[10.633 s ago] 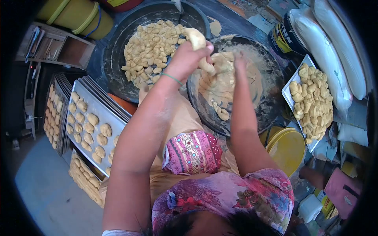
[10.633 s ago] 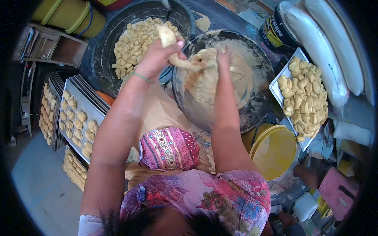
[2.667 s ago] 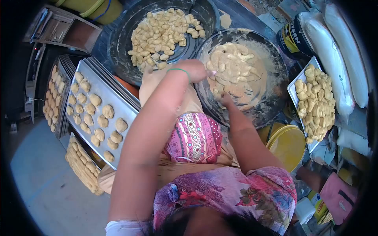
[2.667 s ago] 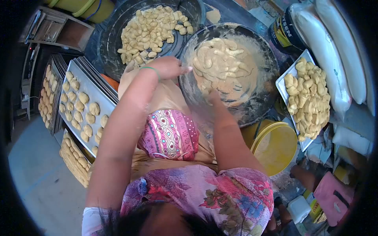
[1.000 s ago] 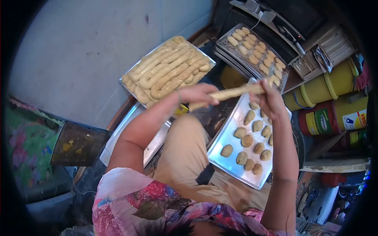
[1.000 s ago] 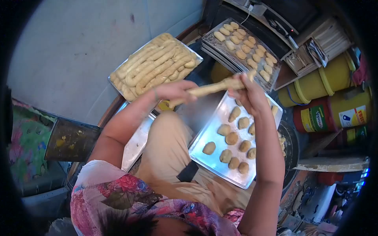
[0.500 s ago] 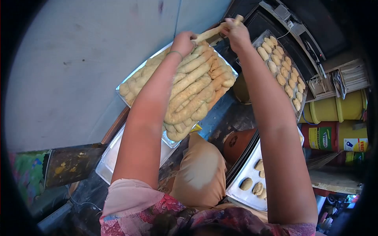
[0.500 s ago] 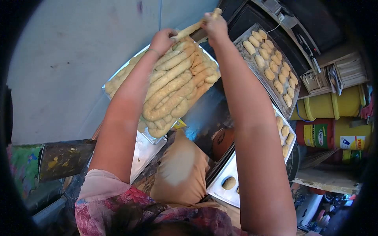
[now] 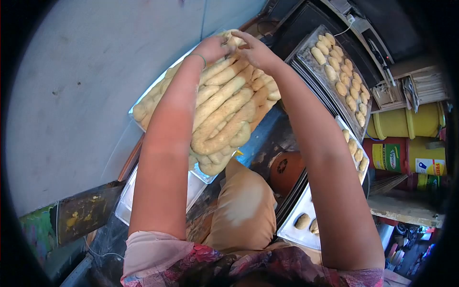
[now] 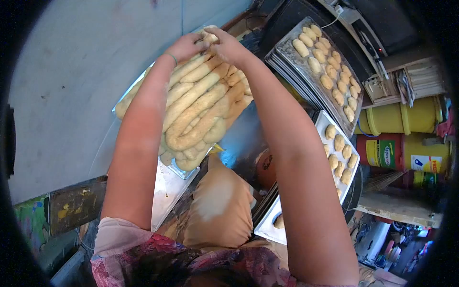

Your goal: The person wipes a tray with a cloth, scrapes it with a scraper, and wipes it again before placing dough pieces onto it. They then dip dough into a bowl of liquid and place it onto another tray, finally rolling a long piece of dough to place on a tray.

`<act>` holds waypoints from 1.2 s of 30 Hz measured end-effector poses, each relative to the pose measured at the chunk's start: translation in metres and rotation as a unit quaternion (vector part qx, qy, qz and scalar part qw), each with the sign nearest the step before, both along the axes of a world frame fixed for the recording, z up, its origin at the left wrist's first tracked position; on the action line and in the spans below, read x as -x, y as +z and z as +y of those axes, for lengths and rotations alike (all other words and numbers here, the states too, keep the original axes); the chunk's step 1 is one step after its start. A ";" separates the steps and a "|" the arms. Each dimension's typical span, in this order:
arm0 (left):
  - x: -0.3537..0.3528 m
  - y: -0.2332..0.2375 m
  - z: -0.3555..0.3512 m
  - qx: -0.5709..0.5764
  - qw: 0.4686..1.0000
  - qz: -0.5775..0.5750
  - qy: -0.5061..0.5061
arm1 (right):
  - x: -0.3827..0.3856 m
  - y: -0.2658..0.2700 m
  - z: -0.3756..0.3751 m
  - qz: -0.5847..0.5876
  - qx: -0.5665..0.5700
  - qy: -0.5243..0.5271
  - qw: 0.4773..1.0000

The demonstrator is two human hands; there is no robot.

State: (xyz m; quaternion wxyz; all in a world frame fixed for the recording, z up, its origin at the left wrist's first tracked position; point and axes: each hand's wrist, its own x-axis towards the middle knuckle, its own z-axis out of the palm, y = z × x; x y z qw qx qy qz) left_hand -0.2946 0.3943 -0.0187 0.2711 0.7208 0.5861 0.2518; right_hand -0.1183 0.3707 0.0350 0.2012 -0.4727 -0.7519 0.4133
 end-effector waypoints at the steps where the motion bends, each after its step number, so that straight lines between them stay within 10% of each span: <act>1: -0.002 0.000 0.004 -0.007 0.999 0.049 0.009 | -0.011 0.006 -0.009 -0.006 -0.015 0.001 1.000; 10: -0.044 -0.011 0.030 -0.062 0.987 0.149 -0.009 | -0.163 0.108 -0.184 -0.113 -0.102 0.106 0.983; 12: -0.050 -0.013 0.030 -0.070 0.961 0.245 -0.108 | -0.198 0.117 -0.223 -0.160 -0.059 0.047 0.984; 21: -0.051 -0.006 -0.010 -0.017 0.971 0.229 0.071 | -0.304 0.148 -0.383 -0.137 -0.041 -0.171 0.975; 27: -0.069 0.019 -0.068 -0.110 0.976 0.000 0.187 | -0.365 0.169 -0.504 -0.022 -0.063 -0.364 0.929; 36: -0.317 0.180 -0.313 -0.084 0.931 -0.151 -0.321 | -0.457 0.112 -0.665 0.068 -0.073 -0.470 0.877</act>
